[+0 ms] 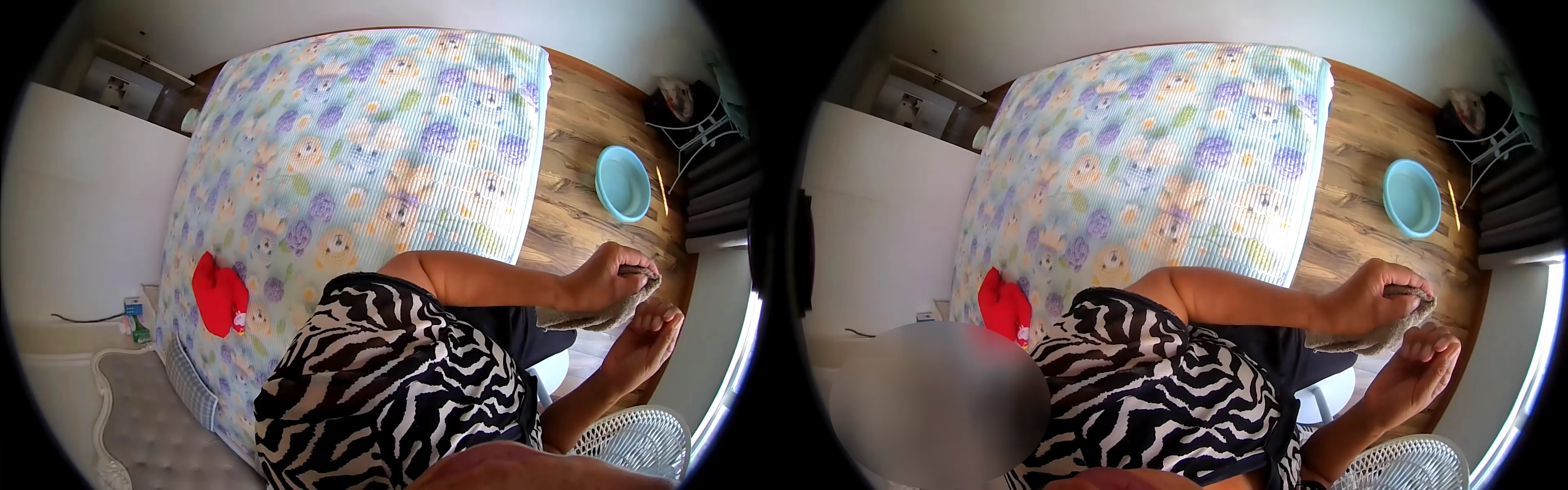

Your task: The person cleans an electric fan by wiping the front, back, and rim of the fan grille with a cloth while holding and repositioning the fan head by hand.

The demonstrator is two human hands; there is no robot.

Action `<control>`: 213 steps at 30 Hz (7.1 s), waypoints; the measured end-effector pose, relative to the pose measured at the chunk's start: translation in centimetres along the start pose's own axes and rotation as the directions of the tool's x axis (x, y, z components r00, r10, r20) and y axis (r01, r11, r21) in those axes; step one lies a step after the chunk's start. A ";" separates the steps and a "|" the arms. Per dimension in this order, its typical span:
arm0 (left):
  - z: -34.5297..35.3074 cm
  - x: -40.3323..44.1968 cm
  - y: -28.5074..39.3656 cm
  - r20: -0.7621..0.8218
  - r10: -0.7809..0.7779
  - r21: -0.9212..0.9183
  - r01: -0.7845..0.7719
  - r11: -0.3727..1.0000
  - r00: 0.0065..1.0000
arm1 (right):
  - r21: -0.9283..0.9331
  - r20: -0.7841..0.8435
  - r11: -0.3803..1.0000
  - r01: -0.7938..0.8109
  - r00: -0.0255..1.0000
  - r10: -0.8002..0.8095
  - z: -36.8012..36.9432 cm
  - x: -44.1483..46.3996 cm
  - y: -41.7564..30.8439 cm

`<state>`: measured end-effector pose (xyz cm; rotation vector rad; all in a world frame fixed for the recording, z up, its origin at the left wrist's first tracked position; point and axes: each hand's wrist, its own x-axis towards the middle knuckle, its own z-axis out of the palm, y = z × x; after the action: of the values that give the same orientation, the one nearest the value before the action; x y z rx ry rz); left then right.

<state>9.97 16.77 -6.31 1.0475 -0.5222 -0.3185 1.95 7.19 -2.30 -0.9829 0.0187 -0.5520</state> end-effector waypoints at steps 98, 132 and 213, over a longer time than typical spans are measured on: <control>6.4 -4.2 -2.8 0.236 -0.598 -0.346 0.642 0.684 0.766 | -0.181 -0.326 0.981 0.063 0.938 -0.121 -2.8 -13.5 -8.1; 7.0 -4.5 -3.4 0.268 -0.615 -0.364 0.669 0.648 0.741 | 0.275 -0.439 0.960 0.057 0.895 0.072 -4.7 -13.9 -8.0; 7.9 -6.5 -3.4 0.403 -0.679 -0.284 0.789 0.545 0.614 | 0.352 0.506 0.925 -0.142 0.861 -0.060 3.1 -17.8 -8.7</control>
<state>0.15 12.57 -7.86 0.7269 -0.1626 -1.3035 -16.42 13.88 2.27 -0.7173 -0.5270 -0.2240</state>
